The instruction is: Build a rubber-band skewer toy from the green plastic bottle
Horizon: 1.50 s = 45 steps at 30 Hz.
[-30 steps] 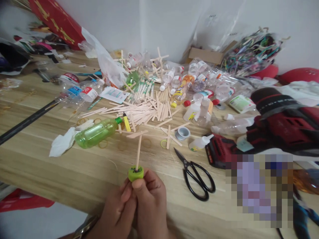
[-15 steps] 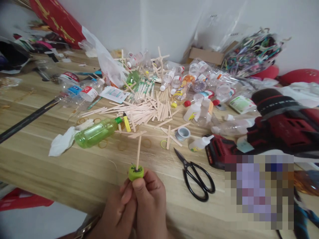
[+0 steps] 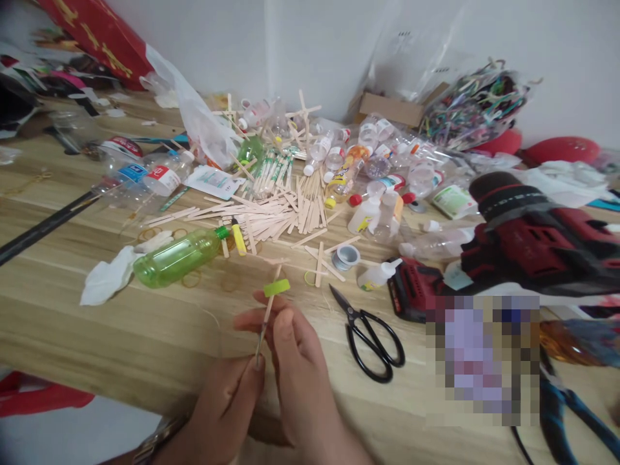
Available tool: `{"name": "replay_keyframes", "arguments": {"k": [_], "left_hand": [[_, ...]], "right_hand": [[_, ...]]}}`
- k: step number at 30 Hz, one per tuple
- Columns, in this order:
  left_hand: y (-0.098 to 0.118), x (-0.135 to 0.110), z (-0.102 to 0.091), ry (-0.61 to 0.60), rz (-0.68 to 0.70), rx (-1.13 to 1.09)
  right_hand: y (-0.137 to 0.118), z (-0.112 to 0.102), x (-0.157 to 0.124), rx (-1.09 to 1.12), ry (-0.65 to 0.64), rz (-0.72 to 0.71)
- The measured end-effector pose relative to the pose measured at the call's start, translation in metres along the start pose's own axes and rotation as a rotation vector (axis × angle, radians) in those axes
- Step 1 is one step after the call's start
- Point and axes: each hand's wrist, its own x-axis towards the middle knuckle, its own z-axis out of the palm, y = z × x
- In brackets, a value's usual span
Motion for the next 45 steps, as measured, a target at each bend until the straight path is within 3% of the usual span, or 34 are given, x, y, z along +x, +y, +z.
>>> {"name": "replay_keyframes", "arguments": {"k": [4,12,17,21,45], "left_hand": [[-0.005,0.000,0.003,-0.015,-0.019,0.057],[-0.007,-0.001,0.002,-0.056,0.004,0.096],[-0.005,0.002,0.002,-0.064,-0.029,0.060],[-0.001,0.007,0.002,-0.071,-0.051,0.035],[-0.001,0.015,-0.004,-0.043,-0.046,0.087]], "right_hand": [[-0.009,-0.003,0.011,-0.060,0.092,-0.005],[-0.033,-0.011,0.025,0.032,-0.015,0.033],[-0.032,-0.020,0.017,-0.128,-0.070,0.115],[-0.034,-0.025,0.014,-0.244,-0.069,0.086],[-0.036,-0.041,0.013,-0.348,-0.208,0.006]]}}
